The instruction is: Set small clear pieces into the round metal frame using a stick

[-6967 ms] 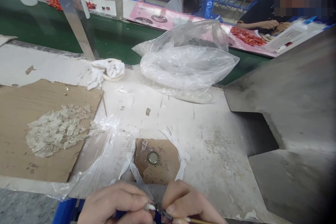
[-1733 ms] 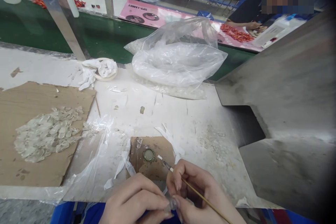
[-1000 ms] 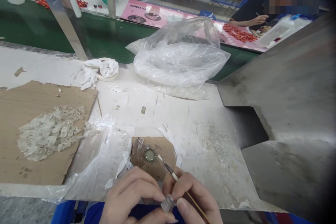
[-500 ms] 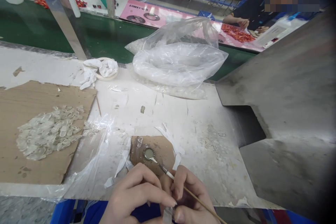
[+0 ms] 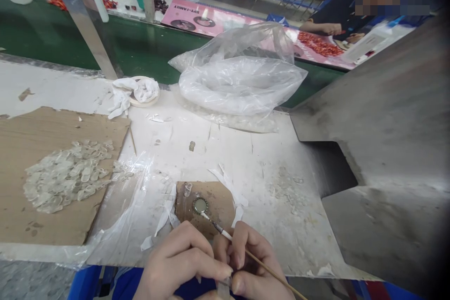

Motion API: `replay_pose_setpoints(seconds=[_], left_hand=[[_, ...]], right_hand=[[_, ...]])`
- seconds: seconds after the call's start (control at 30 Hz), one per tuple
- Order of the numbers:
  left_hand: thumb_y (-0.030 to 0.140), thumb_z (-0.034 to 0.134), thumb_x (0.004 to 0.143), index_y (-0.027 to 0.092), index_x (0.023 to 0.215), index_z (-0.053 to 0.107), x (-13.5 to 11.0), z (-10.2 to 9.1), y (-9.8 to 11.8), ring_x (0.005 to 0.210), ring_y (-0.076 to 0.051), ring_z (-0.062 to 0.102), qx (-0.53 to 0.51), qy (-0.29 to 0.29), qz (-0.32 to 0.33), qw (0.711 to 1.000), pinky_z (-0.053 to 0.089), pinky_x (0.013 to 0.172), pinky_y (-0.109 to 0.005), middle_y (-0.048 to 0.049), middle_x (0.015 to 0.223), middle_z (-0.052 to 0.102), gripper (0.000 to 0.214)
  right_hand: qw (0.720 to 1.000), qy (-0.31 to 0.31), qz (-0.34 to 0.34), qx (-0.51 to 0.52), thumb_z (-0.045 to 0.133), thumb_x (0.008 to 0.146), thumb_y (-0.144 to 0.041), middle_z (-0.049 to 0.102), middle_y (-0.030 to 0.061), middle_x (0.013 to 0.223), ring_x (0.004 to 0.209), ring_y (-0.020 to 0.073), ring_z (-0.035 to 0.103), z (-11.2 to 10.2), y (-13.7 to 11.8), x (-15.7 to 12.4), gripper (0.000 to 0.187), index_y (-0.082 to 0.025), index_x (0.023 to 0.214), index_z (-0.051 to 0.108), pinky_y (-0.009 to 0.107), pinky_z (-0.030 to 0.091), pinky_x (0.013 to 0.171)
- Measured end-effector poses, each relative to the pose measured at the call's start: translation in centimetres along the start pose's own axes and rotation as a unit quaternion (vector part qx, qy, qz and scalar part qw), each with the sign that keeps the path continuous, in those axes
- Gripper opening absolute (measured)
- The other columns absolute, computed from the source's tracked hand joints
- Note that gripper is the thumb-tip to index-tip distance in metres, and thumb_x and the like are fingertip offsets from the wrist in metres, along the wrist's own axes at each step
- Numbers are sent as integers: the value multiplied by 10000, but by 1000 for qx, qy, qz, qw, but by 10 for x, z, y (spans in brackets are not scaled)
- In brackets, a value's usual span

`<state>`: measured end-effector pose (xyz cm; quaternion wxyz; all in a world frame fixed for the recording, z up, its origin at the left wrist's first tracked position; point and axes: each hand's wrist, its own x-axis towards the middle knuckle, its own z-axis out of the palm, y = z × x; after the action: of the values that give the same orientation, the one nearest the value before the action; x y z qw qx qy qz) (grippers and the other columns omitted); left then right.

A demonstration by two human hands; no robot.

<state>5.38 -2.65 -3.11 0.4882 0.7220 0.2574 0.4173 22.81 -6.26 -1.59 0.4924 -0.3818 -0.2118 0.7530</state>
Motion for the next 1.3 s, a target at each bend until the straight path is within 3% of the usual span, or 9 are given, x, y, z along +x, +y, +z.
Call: replay_pose_setpoints(seconds=[0.23,0.43,0.67,0.93,1.1,1.3], left_hand=[[178,751,887,230,991,681,-1,0,1,664,-123,649,19,12,-4,1000,522,606,-215,5,803,660,136],[268,820,837,219,935,698,3,-2,4,658,-110,660,28,25,-20,999,528,605,-191,14,791,684,163],[244,834,819,228,928,698,4,-2,3,643,-115,659,35,25,-23,999,534,583,-197,18,788,683,175],[169,807,832,272,998,694,-3,6,2,691,-91,618,-61,25,-84,994,531,639,-159,42,849,531,226],[315,774,872,321,970,728,-4,12,5,641,-89,501,-79,78,-118,987,443,588,-192,50,830,442,108],[220,768,880,283,1010,702,-5,2,-2,684,-95,553,-82,16,-76,994,468,613,-185,43,838,481,159]], right_hand=[[1000,12,4,-11,929,646,-338,536,-44,695,603,102,456,0,1,1,457,-215,684,491,229,345,595],[1000,18,5,2,930,656,-290,593,-28,726,638,99,516,-1,3,1,423,-207,697,518,210,359,584],[1000,4,10,2,906,690,-283,587,-40,736,639,102,568,-4,5,1,390,-216,724,522,213,398,596],[1000,7,2,7,901,706,-260,651,-36,758,688,113,644,-1,5,0,370,-219,722,534,225,455,654],[1000,14,-1,2,905,705,-257,628,-56,732,651,111,689,7,4,1,395,-224,701,512,225,468,647],[1000,9,-5,-5,906,703,-262,652,-49,747,663,120,698,9,3,3,394,-227,697,514,240,488,668]])
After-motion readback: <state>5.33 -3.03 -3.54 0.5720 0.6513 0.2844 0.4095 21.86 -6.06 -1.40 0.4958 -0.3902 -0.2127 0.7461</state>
